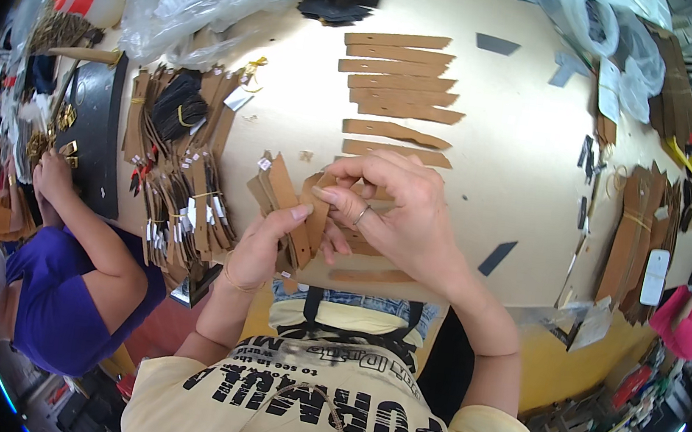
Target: The person sorts small brown leather-like strips at a workstation, separating them into piles. They then move to a sewing machine area to retrieve a plastic bag containing white fabric pieces, return to the table, and continue sorting the brown strips.
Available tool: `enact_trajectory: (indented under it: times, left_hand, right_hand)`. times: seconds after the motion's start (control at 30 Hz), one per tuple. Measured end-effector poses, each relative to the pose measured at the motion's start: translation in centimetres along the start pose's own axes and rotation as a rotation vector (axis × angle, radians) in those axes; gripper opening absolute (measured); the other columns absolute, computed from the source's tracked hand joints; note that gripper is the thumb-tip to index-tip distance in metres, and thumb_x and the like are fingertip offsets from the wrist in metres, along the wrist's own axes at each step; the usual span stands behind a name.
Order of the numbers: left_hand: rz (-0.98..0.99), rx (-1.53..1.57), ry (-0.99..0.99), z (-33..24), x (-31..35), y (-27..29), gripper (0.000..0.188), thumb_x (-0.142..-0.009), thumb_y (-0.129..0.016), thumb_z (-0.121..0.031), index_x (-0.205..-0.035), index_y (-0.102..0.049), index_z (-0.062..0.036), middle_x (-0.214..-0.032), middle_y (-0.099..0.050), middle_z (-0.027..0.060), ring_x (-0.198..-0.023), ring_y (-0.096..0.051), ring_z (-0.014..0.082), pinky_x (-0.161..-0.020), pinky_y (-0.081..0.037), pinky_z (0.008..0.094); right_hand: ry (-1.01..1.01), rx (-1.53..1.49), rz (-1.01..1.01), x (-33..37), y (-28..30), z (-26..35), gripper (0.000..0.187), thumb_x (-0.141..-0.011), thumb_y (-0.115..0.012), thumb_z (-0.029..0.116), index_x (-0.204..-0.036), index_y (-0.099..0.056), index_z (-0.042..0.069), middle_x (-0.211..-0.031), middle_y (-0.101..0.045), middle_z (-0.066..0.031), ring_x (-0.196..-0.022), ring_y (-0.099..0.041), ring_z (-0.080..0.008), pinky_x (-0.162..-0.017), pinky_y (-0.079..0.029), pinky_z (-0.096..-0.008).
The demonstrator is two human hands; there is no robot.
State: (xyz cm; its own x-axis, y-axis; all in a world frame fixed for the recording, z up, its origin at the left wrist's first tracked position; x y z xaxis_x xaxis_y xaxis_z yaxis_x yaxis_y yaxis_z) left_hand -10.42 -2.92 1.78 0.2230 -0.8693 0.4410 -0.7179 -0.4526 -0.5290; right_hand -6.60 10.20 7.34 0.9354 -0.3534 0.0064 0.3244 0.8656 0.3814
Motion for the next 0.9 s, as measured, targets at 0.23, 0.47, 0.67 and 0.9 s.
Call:
enact_trajectory:
  times: [0.23, 0.47, 0.67, 0.9]
  left_hand:
    - [-0.032, 0.053, 0.061, 0.8, 1.1, 0.2, 0.042, -0.100, -0.038, -0.025, -0.123, -0.053, 0.0064, -0.102, -0.066, 0.0190, -0.083, -0.065, 0.0216, -0.069, -0.051, 0.0306]
    - [-0.149, 0.054, -0.077, -1.0, 1.2, 2.1, 0.046, -0.097, -0.034, -0.028, -0.114, -0.054, 0.0092, -0.099, -0.065, 0.0243, -0.073, -0.067, 0.0234, -0.058, -0.052, 0.0279]
    - [-0.264, 0.134, -0.187, -1.4, 3.1, 4.6, 0.043, -0.096, -0.035, -0.028, -0.111, -0.054, 0.0081, -0.097, -0.064, 0.0253, -0.066, -0.064, 0.0238, -0.054, -0.050, 0.0292]
    - [-0.292, 0.209, -0.115, 0.2, 2.8, 5.7, 0.043, -0.097, -0.035, -0.028, -0.113, -0.055, 0.0066, -0.097, -0.065, 0.0225, -0.069, -0.063, 0.0218, -0.057, -0.051, 0.0287]
  right_hand:
    - [0.133, 0.114, -0.152, 3.3, 1.9, 1.9, 0.009, -0.078, -0.074, 0.004, -0.085, -0.069, 0.002, -0.080, -0.068, -0.0044, -0.071, -0.059, -0.0121, -0.068, -0.046, -0.0261]
    - [0.165, -0.236, -0.418, -2.9, 8.3, -2.5, 0.022, -0.085, -0.071, 0.012, -0.103, -0.065, 0.001, -0.089, -0.069, -0.0059, -0.077, -0.062, -0.0094, -0.070, -0.049, -0.0231]
    - [-0.158, 0.240, -0.483, -11.3, 10.8, -10.5, 0.029, -0.087, -0.068, 0.024, -0.108, -0.064, 0.005, -0.091, -0.070, -0.0041, -0.076, -0.064, -0.0142, -0.068, -0.048, -0.0290]
    - [0.078, 0.881, -0.688, -9.5, 11.1, -8.2, 0.032, -0.085, -0.069, 0.027, -0.115, -0.066, 0.015, -0.115, -0.065, -0.0055, -0.099, -0.059, -0.0251, -0.086, -0.046, -0.0369]
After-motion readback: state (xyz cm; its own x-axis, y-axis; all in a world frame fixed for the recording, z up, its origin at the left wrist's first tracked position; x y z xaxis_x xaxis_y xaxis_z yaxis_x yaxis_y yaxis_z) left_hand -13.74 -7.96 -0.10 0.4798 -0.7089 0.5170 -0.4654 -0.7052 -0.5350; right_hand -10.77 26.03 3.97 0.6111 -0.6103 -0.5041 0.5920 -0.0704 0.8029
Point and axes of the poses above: each hand's wrist, its own x-axis away from the middle knuckle, its own y-axis out of the back of the hand, z = x × y, the point moved 8 cm from there along -x, towards the middle knuckle
